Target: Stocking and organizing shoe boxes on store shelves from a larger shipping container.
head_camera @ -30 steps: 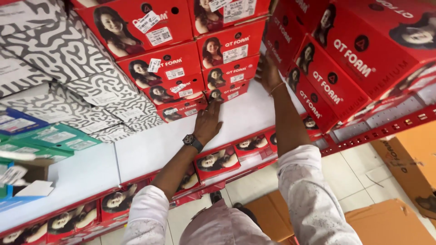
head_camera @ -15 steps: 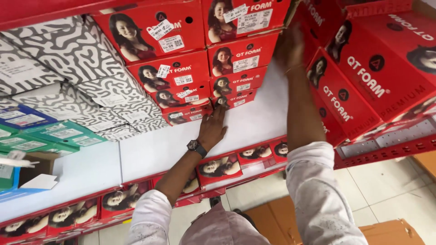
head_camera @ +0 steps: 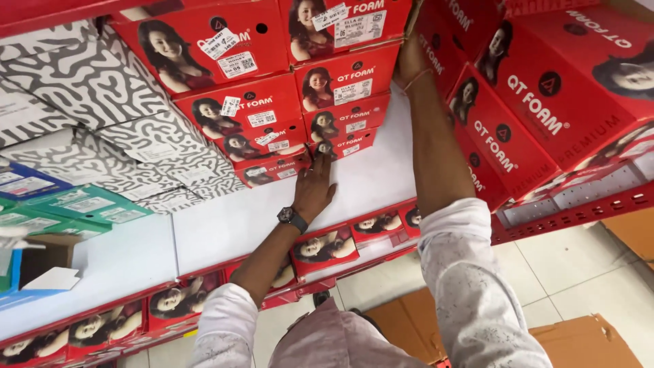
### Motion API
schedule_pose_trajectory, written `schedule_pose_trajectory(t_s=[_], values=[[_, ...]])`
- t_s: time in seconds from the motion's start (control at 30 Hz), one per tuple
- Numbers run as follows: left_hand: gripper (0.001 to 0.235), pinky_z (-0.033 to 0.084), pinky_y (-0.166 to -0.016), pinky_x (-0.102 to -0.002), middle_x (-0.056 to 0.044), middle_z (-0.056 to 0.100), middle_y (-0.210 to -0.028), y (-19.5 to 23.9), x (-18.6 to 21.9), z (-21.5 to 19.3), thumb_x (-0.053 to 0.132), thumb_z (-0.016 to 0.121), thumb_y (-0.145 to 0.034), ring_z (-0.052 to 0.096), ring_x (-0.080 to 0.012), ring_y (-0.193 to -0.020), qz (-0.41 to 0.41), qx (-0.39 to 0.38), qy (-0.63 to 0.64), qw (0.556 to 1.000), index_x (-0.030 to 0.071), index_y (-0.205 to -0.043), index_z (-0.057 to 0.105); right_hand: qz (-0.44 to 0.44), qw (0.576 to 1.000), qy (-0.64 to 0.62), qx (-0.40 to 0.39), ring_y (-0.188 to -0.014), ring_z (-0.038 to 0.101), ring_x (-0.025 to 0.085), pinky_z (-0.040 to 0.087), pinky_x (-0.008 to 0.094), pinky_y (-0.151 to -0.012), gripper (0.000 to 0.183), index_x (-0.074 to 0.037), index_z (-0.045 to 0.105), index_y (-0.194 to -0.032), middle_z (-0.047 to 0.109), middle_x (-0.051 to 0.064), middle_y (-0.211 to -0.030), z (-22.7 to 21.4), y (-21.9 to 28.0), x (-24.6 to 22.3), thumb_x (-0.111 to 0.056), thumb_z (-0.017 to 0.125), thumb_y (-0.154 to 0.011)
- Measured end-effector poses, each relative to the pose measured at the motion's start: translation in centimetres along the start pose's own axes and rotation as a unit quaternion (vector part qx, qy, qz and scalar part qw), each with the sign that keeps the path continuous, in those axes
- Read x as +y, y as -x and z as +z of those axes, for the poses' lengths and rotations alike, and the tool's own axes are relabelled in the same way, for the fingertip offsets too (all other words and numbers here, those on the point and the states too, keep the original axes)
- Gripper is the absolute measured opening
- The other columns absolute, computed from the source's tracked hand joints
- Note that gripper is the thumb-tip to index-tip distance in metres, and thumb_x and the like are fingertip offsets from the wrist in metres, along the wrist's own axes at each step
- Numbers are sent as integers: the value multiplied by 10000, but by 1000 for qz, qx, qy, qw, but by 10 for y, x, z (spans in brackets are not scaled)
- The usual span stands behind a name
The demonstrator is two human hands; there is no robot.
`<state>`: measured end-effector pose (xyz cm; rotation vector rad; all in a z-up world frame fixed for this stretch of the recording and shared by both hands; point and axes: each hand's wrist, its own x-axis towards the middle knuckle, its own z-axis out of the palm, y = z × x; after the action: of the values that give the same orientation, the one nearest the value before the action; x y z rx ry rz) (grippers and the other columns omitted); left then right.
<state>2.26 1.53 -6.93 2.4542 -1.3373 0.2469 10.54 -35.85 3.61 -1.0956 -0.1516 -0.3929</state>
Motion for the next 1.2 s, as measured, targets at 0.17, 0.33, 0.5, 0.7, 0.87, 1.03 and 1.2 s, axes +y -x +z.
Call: schedule_pose_trajectory(t_s=[0.17,0.33,0.5,0.7,0.87,1.03,1.2], values=[[824,465,-1012,-530,-245,419,-1530,3,8,0,279,744,-866,567,-351,-1241,-13,-14,15,1000,-34,-1520,355,-30,995,60,71,-1481,446,284,380,437,-1241,750,-39,396,-1561,435,155,-1628,24,62,13,-593,406,-1055],[848,461,-1015,-518,-271,390,-1533,1,22,13,307,758,-853,532,-400,-1274,-21,-3,25,999,-63,-1503,357,-55,965,212,145,-1507,391,264,304,422,-1250,717,-25,336,-1580,405,154,-1632,86,176,-33,-543,374,-1087],[851,433,-1061,-512,-306,346,-1567,0,64,12,310,751,-872,464,-422,-1363,4,18,95,995,-86,-1509,348,-226,871,374,225,-1310,607,263,483,396,-1175,385,11,574,-1423,617,163,-1406,118,289,-90,-203,460,-1124],[823,383,-1119,-533,-327,319,-1582,-20,149,-23,300,733,-923,374,-449,-1452,106,30,227,968,-93,-1526,332,-410,717,403,393,-942,682,189,598,329,-851,194,-18,614,-1234,648,95,-1115,92,346,-164,-86,454,-1147],[822,404,-1133,-532,-337,312,-1590,-41,212,-58,291,733,-926,396,-464,-1448,168,26,286,943,-66,-1536,313,-394,655,481,430,-864,675,164,606,291,-742,211,-6,594,-1300,629,108,-1105,87,357,-183,-50,465,-1139],[836,426,-1148,-532,-359,298,-1588,-61,246,-71,306,743,-941,417,-500,-1442,211,45,306,927,-45,-1547,286,-357,631,492,482,-1142,621,232,563,367,-966,303,22,526,-1427,570,173,-1312,17,363,-200,-28,483,-1132],[927,361,-1211,-528,-386,189,-1623,-87,271,-58,320,751,-942,269,-506,-1517,240,55,354,902,-32,-1590,189,-277,635,528,492,-1452,496,320,378,428,-1246,487,14,421,-1543,459,194,-1566,-62,347,-219,-184,510,-1107]])
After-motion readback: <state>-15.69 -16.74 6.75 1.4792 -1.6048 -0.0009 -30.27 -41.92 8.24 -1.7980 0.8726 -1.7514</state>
